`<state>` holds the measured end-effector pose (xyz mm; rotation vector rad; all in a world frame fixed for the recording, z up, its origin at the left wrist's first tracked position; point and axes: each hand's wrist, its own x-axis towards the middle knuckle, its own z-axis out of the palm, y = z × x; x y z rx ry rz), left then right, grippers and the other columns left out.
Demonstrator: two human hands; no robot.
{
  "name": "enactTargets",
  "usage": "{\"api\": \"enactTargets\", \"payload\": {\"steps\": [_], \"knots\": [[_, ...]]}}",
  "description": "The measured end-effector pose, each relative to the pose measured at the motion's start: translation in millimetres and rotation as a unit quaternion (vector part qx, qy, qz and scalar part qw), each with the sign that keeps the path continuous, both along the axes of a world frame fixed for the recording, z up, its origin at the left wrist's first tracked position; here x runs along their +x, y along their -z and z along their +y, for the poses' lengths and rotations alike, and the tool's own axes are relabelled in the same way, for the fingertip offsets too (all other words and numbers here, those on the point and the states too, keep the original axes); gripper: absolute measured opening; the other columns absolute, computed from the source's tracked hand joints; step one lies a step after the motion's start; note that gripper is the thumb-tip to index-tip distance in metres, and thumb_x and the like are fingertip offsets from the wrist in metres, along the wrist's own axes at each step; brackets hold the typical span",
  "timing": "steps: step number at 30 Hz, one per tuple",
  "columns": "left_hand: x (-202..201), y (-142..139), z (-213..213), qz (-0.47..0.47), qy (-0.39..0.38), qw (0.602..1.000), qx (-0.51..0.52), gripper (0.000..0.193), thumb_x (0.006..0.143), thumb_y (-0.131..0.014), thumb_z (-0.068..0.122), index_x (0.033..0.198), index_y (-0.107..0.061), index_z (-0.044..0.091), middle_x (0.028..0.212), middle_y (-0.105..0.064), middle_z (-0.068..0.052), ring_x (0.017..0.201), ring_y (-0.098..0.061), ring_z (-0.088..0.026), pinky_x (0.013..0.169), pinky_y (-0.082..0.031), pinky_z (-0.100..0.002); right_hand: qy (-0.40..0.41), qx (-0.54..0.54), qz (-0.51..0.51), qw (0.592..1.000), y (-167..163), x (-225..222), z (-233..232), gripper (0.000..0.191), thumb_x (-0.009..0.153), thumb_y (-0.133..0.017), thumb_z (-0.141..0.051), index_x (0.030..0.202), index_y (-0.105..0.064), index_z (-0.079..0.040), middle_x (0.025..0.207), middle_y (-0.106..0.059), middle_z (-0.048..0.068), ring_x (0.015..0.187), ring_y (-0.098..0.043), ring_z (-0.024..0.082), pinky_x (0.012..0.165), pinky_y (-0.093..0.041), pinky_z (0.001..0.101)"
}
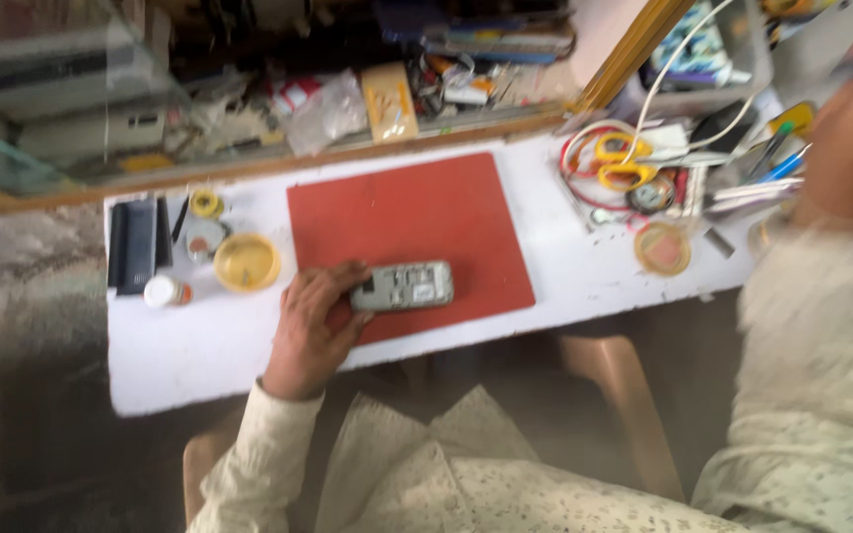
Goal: The person disassembles a mobile phone by removing the back cover and battery, then uses a screwdriver to remove screws from the internal frame. They continue to pry open the casing and separate the front screen assembly from the body, placing the removed parts on the workbench.
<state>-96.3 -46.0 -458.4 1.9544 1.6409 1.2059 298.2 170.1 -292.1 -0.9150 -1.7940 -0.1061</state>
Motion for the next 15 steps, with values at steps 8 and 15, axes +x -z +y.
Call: {"api": "enactTargets", "payload": {"steps": [8, 15], "knots": [[0, 14, -8, 0.007, 0.012, 1.000, -0.004, 0.062, 0.073, -0.086, 0.012, 0.131, -0.063, 0.009, 0.133, -0.063, -0.008, 0.123, -0.056, -0.031, 0.106, -0.042, -0.045, -0.196, -0.108, 0.159, 0.962, 164, -100, -130, 0.008, 0.120, -0.046, -0.008, 0.127, -0.045, -0.004, 0.108, -0.065, 0.015, 0.084, -0.059, 0.016, 0.081, -0.052, 0.0274], [4, 28, -12, 0.047, -0.017, 0.999, 0.003, 0.071, 0.074, -0.090, 0.022, 0.134, -0.057, 0.002, 0.144, -0.050, -0.017, 0.132, -0.049, -0.038, 0.107, -0.039, -0.048, -0.094, -0.080, -0.030, 0.992, 164, -117, -149, 0.010, 0.112, -0.059, 0.000, 0.122, -0.056, -0.003, 0.111, -0.066, 0.012, 0.091, -0.063, 0.023, 0.081, -0.052, 0.0313]]}}
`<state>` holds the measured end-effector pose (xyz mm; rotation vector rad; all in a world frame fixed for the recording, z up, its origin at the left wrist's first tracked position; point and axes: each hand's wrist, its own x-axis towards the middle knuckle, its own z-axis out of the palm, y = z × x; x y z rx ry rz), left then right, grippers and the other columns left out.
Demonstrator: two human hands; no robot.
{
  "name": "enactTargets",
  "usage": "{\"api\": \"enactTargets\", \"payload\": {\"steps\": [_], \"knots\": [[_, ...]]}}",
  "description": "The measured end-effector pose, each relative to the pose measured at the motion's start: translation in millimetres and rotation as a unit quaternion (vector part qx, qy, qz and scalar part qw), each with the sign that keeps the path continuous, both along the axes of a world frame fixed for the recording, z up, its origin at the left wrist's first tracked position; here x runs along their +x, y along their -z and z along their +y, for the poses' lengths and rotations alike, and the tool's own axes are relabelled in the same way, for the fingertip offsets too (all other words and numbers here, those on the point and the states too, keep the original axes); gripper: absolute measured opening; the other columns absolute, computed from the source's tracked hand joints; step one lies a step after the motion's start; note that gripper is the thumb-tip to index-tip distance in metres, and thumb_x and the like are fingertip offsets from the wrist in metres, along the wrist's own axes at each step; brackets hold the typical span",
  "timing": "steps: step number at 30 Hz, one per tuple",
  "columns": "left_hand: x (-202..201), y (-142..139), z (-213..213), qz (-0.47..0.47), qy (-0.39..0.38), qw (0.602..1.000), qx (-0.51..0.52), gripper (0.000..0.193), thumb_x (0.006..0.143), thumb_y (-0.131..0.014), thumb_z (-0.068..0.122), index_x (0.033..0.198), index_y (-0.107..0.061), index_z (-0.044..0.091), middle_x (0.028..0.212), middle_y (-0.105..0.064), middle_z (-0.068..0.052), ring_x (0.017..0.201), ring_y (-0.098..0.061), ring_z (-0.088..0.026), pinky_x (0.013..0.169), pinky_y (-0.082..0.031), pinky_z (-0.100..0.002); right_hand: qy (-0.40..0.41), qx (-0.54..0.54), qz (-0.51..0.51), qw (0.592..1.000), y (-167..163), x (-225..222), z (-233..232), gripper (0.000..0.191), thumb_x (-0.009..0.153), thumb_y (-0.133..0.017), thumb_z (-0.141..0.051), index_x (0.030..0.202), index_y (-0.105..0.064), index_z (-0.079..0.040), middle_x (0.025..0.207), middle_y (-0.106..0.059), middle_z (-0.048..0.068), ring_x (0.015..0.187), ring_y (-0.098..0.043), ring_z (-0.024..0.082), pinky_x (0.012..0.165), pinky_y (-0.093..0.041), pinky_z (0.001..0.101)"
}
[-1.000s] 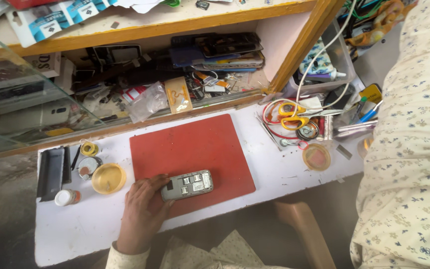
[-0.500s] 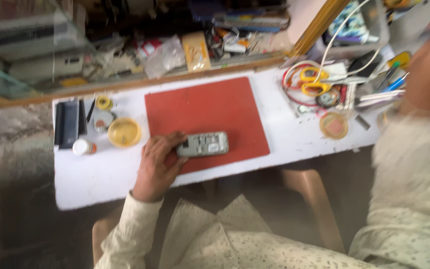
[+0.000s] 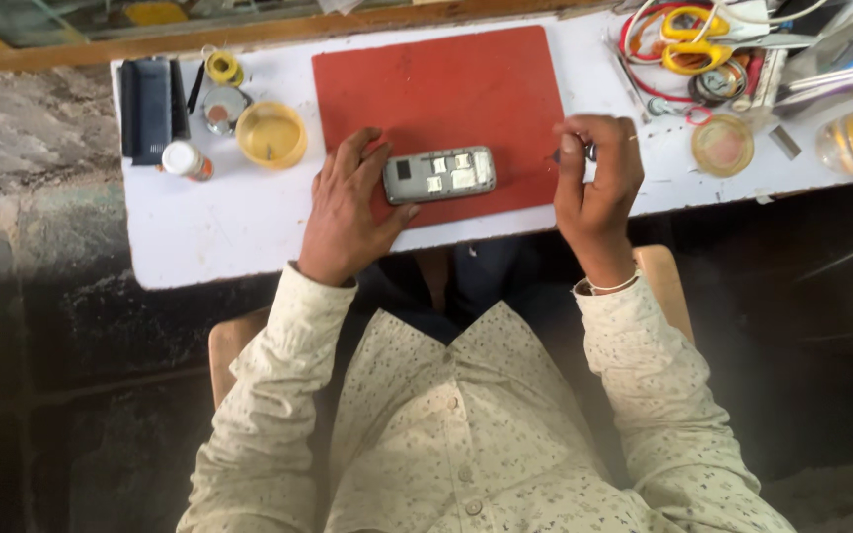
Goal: The person disassembles a mobile phone by removing the back cover and battery, then uses a screwdriver to remove screws from the internal frame. They continue to pry open the casing and separate the front screen assembly from the body, placing the removed parts on the workbench.
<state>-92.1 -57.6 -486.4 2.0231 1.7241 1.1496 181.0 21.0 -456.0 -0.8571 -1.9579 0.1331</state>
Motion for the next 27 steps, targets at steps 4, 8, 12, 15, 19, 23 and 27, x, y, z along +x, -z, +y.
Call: {"api": "enactTargets", "payload": {"steps": [4, 8, 12, 15, 19, 23, 27], "knots": [[0, 0, -3, -0.025, 0.010, 1.000, 0.012, 0.060, 0.075, -0.089, 0.017, 0.127, -0.060, 0.007, 0.135, -0.056, -0.012, 0.127, -0.052, -0.034, 0.106, -0.041, -0.046, 0.026, -0.075, -0.036, 0.996, -11, 8, -11, 0.023, 0.104, -0.069, 0.001, 0.123, -0.056, 0.000, 0.109, -0.065, 0.014, 0.084, -0.063, 0.022, 0.074, -0.050, 0.0312], [-2, -3, -3, -0.060, 0.023, 0.998, 0.014, 0.060, 0.075, -0.088, 0.014, 0.127, -0.059, 0.006, 0.122, -0.062, -0.007, 0.116, -0.056, -0.030, 0.103, -0.043, -0.045, 0.003, -0.102, 0.022, 0.994, -13, 15, -19, 0.026, 0.106, -0.069, 0.003, 0.128, -0.055, 0.000, 0.110, -0.067, 0.011, 0.095, -0.069, 0.020, 0.084, -0.057, 0.0307], [-2, -2, -2, -0.053, 0.026, 0.998, 0.032, 0.060, 0.075, -0.089, 0.015, 0.127, -0.060, 0.007, 0.118, -0.063, -0.007, 0.114, -0.057, -0.031, 0.103, -0.044, -0.044, -0.053, -0.158, 0.148, 0.975, -7, 21, -37, 0.029, 0.109, -0.068, 0.002, 0.131, -0.049, 0.001, 0.118, -0.066, 0.012, 0.105, -0.067, 0.015, 0.093, -0.057, 0.0286], [-2, -1, -1, -0.046, 0.021, 0.998, 0.028, 0.061, 0.074, -0.088, 0.016, 0.128, -0.061, 0.007, 0.121, -0.063, -0.008, 0.116, -0.056, -0.031, 0.102, -0.043, -0.044, -0.077, -0.169, 0.182, 0.966, -3, 21, -51, 0.028, 0.111, -0.069, 0.001, 0.131, -0.048, 0.001, 0.119, -0.065, 0.012, 0.106, -0.066, 0.014, 0.095, -0.056, 0.0269], [-2, -1, -1, -0.042, 0.022, 0.999, 0.013, 0.061, 0.076, -0.088, 0.017, 0.131, -0.062, 0.007, 0.122, -0.063, -0.008, 0.116, -0.056, -0.031, 0.103, -0.043, -0.044, -0.085, -0.161, 0.137, 0.974, -5, 11, -57, 0.029, 0.108, -0.069, 0.002, 0.131, -0.051, 0.001, 0.120, -0.068, 0.013, 0.106, -0.068, 0.016, 0.096, -0.057, 0.0275], [-2, -2, -1, -0.041, 0.022, 0.999, 0.010, 0.061, 0.076, -0.088, 0.019, 0.130, -0.063, 0.008, 0.123, -0.063, -0.007, 0.116, -0.056, -0.030, 0.103, -0.043, -0.044, -0.078, -0.128, 0.071, 0.986, -11, 1, -55, 0.027, 0.106, -0.070, 0.001, 0.128, -0.054, 0.000, 0.120, -0.069, 0.013, 0.111, -0.071, 0.020, 0.100, -0.058, 0.0314], [-3, -1, 0, -0.039, 0.024, 0.999, 0.012, 0.060, 0.077, -0.088, 0.020, 0.130, -0.064, 0.008, 0.124, -0.063, -0.007, 0.116, -0.056, -0.030, 0.103, -0.042, -0.044, -0.076, -0.115, 0.033, 0.990, -18, -4, -52, 0.028, 0.104, -0.071, 0.001, 0.126, -0.055, -0.002, 0.116, -0.071, 0.013, 0.105, -0.073, 0.023, 0.094, -0.060, 0.0322]]}}
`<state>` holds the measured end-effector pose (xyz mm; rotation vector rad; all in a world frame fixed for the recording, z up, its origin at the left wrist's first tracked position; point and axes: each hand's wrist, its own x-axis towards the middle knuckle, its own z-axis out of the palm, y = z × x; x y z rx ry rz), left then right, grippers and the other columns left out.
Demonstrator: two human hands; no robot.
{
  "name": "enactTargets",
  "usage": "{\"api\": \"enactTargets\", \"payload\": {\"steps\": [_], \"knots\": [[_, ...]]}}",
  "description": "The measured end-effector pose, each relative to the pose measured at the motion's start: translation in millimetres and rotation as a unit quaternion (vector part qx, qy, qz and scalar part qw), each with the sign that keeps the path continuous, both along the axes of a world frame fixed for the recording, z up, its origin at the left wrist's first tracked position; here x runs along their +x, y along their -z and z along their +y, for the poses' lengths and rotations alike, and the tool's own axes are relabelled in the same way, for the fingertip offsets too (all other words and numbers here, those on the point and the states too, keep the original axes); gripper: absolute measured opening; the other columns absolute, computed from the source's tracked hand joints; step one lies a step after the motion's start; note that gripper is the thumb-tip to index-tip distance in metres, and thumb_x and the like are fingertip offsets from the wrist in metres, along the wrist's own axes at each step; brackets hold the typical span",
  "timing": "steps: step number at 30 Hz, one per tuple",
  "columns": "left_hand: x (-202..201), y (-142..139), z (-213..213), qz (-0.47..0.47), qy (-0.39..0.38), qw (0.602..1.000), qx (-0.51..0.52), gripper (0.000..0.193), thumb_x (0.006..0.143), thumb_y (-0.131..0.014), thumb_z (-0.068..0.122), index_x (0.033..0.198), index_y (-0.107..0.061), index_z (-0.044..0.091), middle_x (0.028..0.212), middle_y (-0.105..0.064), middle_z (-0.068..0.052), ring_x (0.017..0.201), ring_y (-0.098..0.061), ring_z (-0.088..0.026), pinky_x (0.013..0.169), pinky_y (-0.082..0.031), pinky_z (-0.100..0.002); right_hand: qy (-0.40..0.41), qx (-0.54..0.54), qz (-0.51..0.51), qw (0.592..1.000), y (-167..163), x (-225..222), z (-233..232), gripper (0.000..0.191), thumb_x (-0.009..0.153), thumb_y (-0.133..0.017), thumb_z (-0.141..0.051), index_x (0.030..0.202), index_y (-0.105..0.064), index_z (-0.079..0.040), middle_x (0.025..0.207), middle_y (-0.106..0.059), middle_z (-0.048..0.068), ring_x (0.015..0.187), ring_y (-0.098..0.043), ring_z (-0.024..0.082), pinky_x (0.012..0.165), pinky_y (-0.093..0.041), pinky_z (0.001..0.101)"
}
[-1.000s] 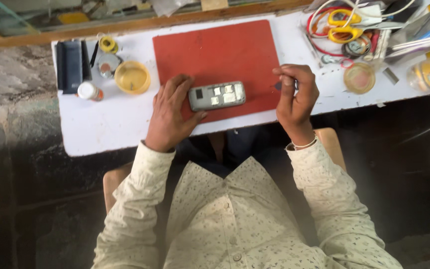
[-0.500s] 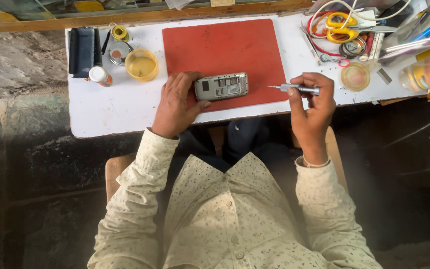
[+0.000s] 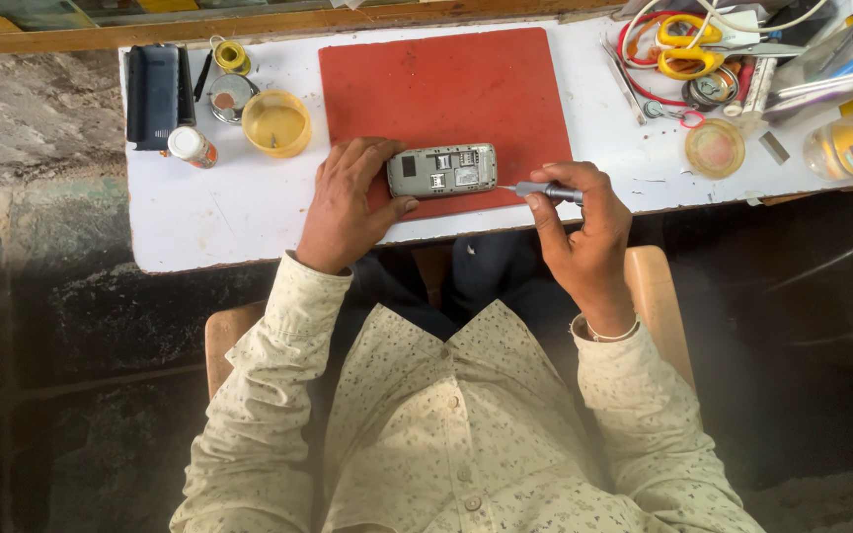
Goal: The person disassembles a mobile phone by removing the back cover and battery, then uses a screwdriver to remove screws from the internal frame. They continue to pry open the casing and separate the front screen assembly from the body, placing the removed parts on the workbench.
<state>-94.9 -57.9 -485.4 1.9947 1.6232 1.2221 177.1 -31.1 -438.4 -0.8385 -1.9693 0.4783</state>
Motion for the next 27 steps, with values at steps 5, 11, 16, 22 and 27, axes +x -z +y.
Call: {"api": "enactTargets", "payload": {"steps": [5, 11, 16, 22, 27], "knots": [[0, 2, 0, 0.002, -0.001, 1.000, -0.005, 0.059, 0.077, -0.088, 0.020, 0.129, -0.064, 0.009, 0.122, -0.064, -0.006, 0.116, -0.056, -0.029, 0.104, -0.043, -0.043, -0.003, 0.004, -0.020, 1.000, -5, -2, 2, 0.026, 0.103, -0.072, 0.001, 0.124, -0.056, -0.001, 0.113, -0.071, 0.013, 0.101, -0.074, 0.023, 0.089, -0.061, 0.0318], [-1, 1, -1, -0.006, 0.002, 1.000, -0.003, 0.057, 0.077, -0.088, 0.020, 0.128, -0.064, 0.010, 0.121, -0.065, -0.003, 0.114, -0.057, -0.027, 0.105, -0.043, -0.042, 0.002, 0.008, 0.006, 1.000, -11, 0, 8, 0.026, 0.104, -0.073, 0.001, 0.124, -0.057, -0.001, 0.113, -0.072, 0.014, 0.095, -0.072, 0.021, 0.085, -0.058, 0.0294], [-1, -1, 0, -0.009, 0.004, 1.000, -0.003, 0.058, 0.075, -0.089, 0.019, 0.128, -0.064, 0.011, 0.120, -0.065, -0.004, 0.115, -0.057, -0.027, 0.105, -0.042, -0.042, 0.008, 0.026, 0.001, 1.000, -10, -4, 23, 0.028, 0.106, -0.074, 0.000, 0.128, -0.056, -0.001, 0.113, -0.072, 0.013, 0.100, -0.073, 0.021, 0.090, -0.058, 0.0301], [-2, -1, 0, -0.011, 0.008, 1.000, 0.007, 0.057, 0.076, -0.089, 0.018, 0.127, -0.064, 0.011, 0.121, -0.065, -0.004, 0.116, -0.057, -0.027, 0.105, -0.043, -0.042, 0.001, 0.032, -0.005, 0.999, -7, -8, 31, 0.028, 0.106, -0.073, 0.000, 0.128, -0.056, -0.002, 0.114, -0.072, 0.013, 0.103, -0.075, 0.021, 0.092, -0.061, 0.0309], [-1, -1, 0, -0.013, 0.007, 1.000, 0.004, 0.057, 0.075, -0.089, 0.019, 0.127, -0.065, 0.011, 0.120, -0.065, -0.003, 0.115, -0.057, -0.027, 0.105, -0.043, -0.042, -0.008, 0.028, -0.009, 1.000, -8, -7, 35, 0.028, 0.106, -0.073, 0.001, 0.128, -0.056, -0.002, 0.113, -0.072, 0.012, 0.103, -0.074, 0.021, 0.091, -0.061, 0.0311]]}}
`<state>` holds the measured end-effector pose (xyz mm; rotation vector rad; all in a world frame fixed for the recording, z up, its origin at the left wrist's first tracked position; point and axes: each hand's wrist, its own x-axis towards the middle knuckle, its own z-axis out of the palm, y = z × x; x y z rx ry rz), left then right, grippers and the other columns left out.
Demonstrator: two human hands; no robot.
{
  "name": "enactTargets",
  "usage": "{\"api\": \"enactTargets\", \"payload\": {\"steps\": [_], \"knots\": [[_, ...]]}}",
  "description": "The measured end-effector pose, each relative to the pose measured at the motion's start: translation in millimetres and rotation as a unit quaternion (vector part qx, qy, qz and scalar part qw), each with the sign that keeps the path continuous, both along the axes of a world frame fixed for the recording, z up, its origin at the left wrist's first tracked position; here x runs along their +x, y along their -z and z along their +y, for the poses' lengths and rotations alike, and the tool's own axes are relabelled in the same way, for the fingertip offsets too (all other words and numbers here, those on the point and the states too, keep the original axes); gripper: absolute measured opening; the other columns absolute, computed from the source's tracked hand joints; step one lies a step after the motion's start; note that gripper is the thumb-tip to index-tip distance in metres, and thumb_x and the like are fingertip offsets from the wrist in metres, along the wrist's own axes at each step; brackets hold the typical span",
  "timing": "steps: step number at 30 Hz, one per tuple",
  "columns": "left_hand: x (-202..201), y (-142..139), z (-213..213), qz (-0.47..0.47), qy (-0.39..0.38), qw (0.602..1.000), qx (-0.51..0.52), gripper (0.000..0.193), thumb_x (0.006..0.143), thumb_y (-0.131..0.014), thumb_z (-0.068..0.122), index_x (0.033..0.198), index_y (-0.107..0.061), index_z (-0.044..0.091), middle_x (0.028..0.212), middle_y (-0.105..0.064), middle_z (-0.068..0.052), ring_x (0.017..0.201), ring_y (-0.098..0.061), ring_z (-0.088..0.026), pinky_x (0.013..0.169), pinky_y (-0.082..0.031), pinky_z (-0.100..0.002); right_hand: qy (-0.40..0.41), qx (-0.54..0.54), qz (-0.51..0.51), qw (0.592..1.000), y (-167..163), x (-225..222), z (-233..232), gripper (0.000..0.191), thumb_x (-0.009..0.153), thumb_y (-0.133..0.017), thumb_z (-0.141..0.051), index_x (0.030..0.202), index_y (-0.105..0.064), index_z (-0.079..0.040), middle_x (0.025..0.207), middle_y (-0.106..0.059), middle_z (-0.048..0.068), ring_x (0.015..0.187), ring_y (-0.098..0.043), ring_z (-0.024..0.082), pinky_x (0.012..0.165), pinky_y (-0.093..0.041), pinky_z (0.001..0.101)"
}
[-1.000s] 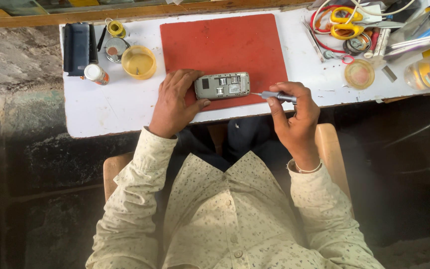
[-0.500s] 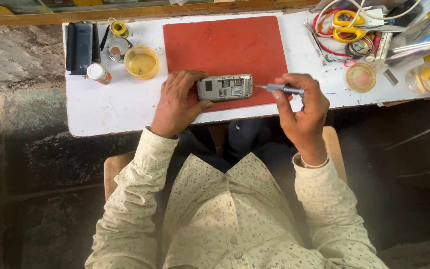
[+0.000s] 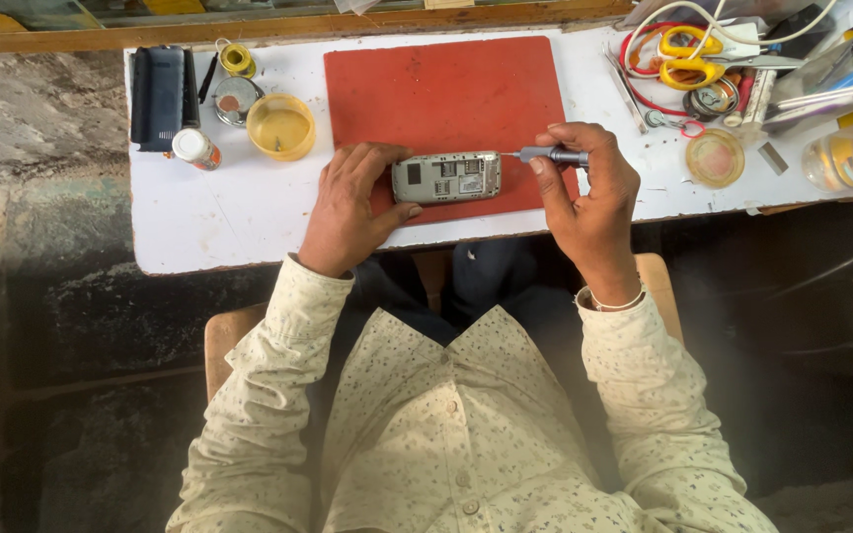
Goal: The person disassembles a mobile phone by removing the back cover and battery, then uses a screwdriver to remove screws from the internal frame. They continue to pry open the casing and separate the front screen assembly from the body, placing the removed parts on the workbench.
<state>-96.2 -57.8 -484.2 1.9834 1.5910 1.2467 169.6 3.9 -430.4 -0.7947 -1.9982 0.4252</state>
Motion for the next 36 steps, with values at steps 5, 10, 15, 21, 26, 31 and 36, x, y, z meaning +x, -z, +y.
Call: {"api": "enactTargets", "payload": {"steps": [5, 10, 15, 21, 26, 31, 36], "knots": [[0, 0, 0, -0.002, -0.002, 1.000, -0.001, 0.057, 0.075, -0.089, 0.020, 0.126, -0.065, 0.011, 0.121, -0.065, -0.004, 0.116, -0.057, -0.028, 0.105, -0.043, -0.042, -0.012, 0.001, -0.003, 1.000, -4, -2, 1, 0.029, 0.106, -0.073, 0.001, 0.129, -0.056, -0.002, 0.114, -0.072, 0.013, 0.105, -0.074, 0.022, 0.092, -0.061, 0.0315], [0, 1, 0, -0.001, -0.002, 1.000, -0.006, 0.057, 0.075, -0.089, 0.020, 0.126, -0.066, 0.010, 0.122, -0.066, -0.004, 0.116, -0.057, -0.028, 0.105, -0.043, -0.042, -0.011, -0.007, -0.052, 0.999, -17, -8, 4, 0.030, 0.102, -0.074, 0.002, 0.127, -0.058, 0.001, 0.111, -0.071, 0.014, 0.101, -0.074, 0.023, 0.088, -0.059, 0.0321], [0, 2, 2, 0.001, -0.002, 1.000, 0.001, 0.058, 0.076, -0.088, 0.021, 0.128, -0.066, 0.009, 0.125, -0.064, -0.006, 0.117, -0.056, -0.029, 0.105, -0.042, -0.043, -0.047, -0.037, -0.143, 0.988, -42, -14, 25, 0.032, 0.098, -0.075, -0.002, 0.126, -0.060, 0.001, 0.109, -0.072, 0.014, 0.093, -0.073, 0.024, 0.077, -0.057, 0.0334], [0, 4, 3, 0.013, -0.002, 1.000, 0.009, 0.055, 0.078, -0.087, 0.022, 0.128, -0.066, 0.010, 0.121, -0.062, -0.006, 0.116, -0.055, -0.028, 0.105, -0.042, -0.043, -0.022, -0.021, -0.266, 0.964, -58, -31, 52, 0.023, 0.097, -0.082, -0.018, 0.100, -0.066, -0.001, 0.087, -0.073, 0.011, 0.071, -0.071, 0.027, 0.063, -0.053, 0.0361], [0, 4, 2, -0.001, -0.004, 1.000, -0.011, 0.058, 0.078, -0.088, 0.021, 0.130, -0.063, 0.011, 0.119, -0.064, -0.004, 0.114, -0.057, -0.026, 0.105, -0.041, -0.042, -0.047, -0.032, -0.292, 0.955, -57, -36, 65, 0.018, 0.096, -0.079, -0.016, 0.094, -0.069, -0.001, 0.084, -0.073, 0.013, 0.073, -0.071, 0.028, 0.066, -0.054, 0.0367], [0, 6, 3, -0.019, -0.006, 1.000, 0.003, 0.066, 0.076, -0.089, 0.019, 0.133, -0.058, 0.010, 0.125, -0.065, -0.005, 0.117, -0.058, -0.027, 0.107, -0.041, -0.042, -0.156, -0.105, -0.289, 0.939, -65, -31, 86, 0.015, 0.088, -0.073, -0.010, 0.096, -0.068, 0.001, 0.090, -0.073, 0.014, 0.083, -0.074, 0.027, 0.074, -0.058, 0.0363], [0, 9, 4, -0.025, -0.013, 1.000, -0.010, 0.068, 0.075, -0.091, 0.019, 0.133, -0.057, 0.009, 0.125, -0.065, -0.006, 0.117, -0.058, -0.027, 0.106, -0.042, -0.043, -0.067, -0.060, -0.373, 0.923, -62, -34, 91, 0.023, 0.093, -0.080, -0.023, 0.096, -0.071, -0.003, 0.089, -0.074, 0.015, 0.085, -0.071, 0.031, 0.076, -0.055, 0.0418]]}}
